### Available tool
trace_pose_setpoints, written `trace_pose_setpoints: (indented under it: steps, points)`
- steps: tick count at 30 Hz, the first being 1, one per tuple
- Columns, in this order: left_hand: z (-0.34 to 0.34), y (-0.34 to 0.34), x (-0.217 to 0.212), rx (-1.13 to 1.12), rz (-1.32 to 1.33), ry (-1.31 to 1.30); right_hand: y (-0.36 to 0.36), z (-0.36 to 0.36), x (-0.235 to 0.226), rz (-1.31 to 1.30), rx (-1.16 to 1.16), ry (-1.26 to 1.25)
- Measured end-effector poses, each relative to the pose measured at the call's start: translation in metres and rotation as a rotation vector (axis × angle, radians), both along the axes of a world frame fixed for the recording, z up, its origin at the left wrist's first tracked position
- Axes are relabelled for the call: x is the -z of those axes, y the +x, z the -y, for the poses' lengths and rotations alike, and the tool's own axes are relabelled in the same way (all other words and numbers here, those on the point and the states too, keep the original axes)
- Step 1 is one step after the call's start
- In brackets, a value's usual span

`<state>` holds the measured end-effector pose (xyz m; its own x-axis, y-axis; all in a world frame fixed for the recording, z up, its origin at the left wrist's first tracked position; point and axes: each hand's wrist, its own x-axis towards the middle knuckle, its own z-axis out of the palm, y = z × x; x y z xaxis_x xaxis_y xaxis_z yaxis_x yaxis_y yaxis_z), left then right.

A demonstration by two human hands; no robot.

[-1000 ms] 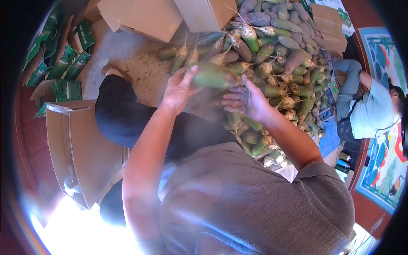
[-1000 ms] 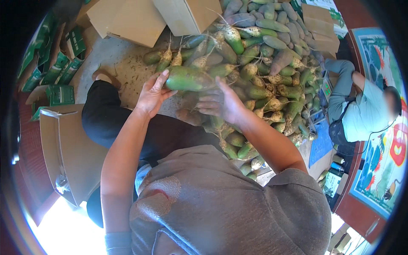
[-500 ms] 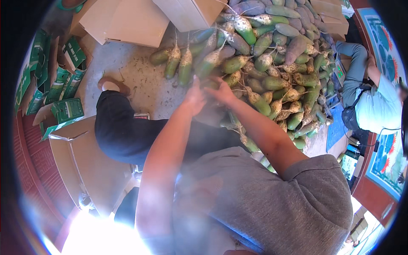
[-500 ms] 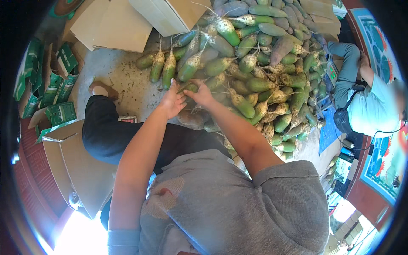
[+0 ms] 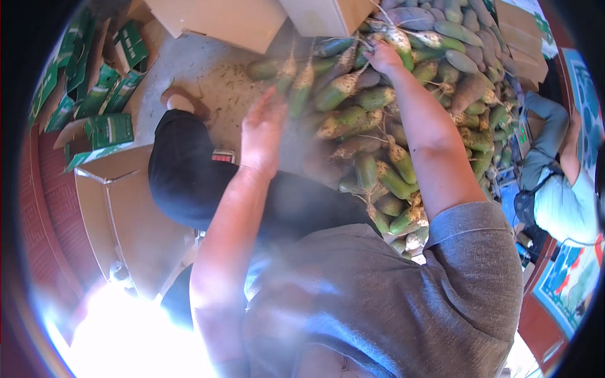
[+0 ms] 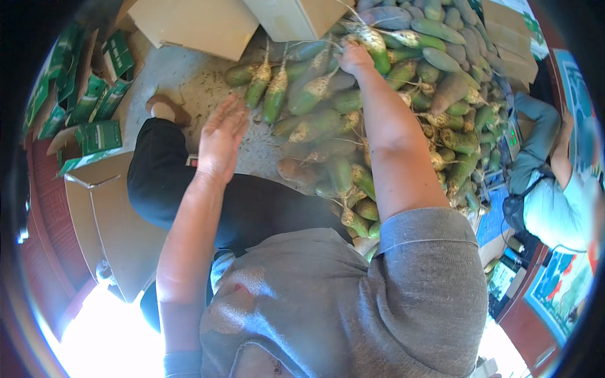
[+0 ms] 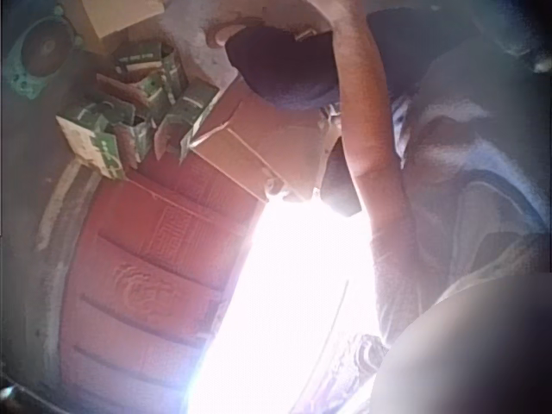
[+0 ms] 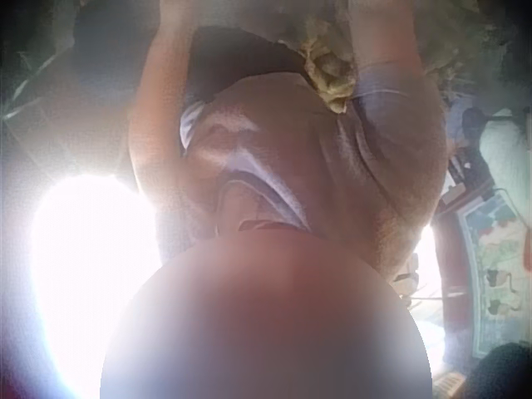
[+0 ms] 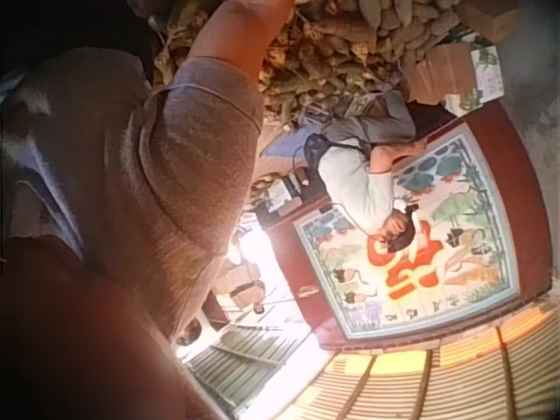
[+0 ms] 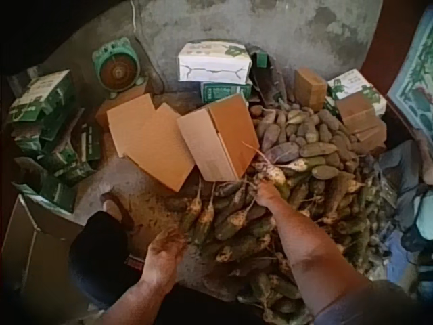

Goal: Packing and weighing radishes into boxes for shipment.

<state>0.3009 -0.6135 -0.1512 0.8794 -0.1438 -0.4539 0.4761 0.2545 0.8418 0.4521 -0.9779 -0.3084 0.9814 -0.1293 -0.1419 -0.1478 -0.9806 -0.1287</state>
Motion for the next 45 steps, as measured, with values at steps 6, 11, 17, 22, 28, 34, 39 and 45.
trace_pose_setpoints:
  steps: [6,11,17,22,28,34,39,45]
  points:
    - [-0.043,-0.026,0.009,-0.080,-0.102,-0.023,-0.028,-0.047,-0.029,-0.065,-0.127,0.059]
    - [-0.028,-0.023,0.020,-0.051,-0.136,-0.113,-0.091,0.044,-0.052,0.540,0.190,0.394]
    - [-0.013,-0.026,0.038,0.105,-0.013,-0.083,-0.158,0.029,-0.124,0.518,0.702,1.391]
    - [0.002,-0.029,-0.016,0.149,0.102,-0.180,-0.193,-0.061,-0.172,0.297,0.919,1.692]
    - [-0.034,-0.022,-0.011,0.056,-0.137,-0.517,-0.209,-0.121,-0.206,0.043,0.800,1.662]
    - [-0.048,-0.013,-0.024,-0.003,-0.169,-0.475,-0.197,-0.126,-0.277,0.580,-0.018,0.916]
    - [-0.035,-0.011,-0.039,0.076,-0.238,-0.414,-0.181,-0.177,-0.260,0.122,-0.659,-0.005]
    - [-0.045,-0.004,-0.044,0.274,-0.198,-0.186,-0.178,-0.147,-0.206,-0.401,-0.180,0.832]
